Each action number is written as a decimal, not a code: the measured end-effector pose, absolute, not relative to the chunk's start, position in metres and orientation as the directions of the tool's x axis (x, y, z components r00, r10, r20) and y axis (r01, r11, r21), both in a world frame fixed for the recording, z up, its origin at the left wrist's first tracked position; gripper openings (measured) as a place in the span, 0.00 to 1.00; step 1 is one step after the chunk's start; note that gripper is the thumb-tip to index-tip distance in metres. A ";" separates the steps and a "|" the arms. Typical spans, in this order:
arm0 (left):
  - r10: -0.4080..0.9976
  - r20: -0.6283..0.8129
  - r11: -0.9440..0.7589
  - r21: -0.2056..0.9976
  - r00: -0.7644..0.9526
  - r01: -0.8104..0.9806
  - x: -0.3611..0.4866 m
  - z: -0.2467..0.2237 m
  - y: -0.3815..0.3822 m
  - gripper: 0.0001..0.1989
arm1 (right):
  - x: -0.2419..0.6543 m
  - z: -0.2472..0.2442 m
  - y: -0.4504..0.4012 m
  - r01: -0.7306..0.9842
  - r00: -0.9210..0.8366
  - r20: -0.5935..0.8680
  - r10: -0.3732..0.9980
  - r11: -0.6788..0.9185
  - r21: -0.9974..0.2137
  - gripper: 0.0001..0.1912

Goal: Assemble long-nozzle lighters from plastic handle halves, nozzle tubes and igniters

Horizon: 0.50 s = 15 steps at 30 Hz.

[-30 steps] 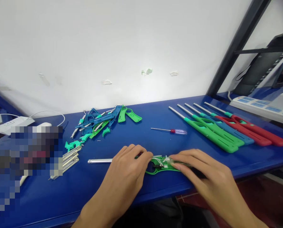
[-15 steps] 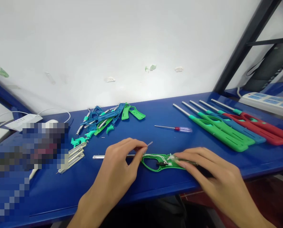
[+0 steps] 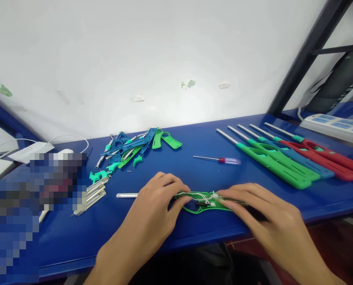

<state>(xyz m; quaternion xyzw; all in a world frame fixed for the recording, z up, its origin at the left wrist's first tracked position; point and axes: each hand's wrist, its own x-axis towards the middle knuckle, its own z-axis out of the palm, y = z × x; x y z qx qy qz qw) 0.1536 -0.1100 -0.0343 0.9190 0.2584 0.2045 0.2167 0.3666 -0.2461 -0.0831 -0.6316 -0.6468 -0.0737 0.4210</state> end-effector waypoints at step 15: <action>0.607 0.250 -0.744 0.512 0.754 0.429 0.170 -0.037 -0.110 0.06 | 0.367 -0.090 -0.247 0.866 0.193 0.591 0.783 0.147 -0.478 0.08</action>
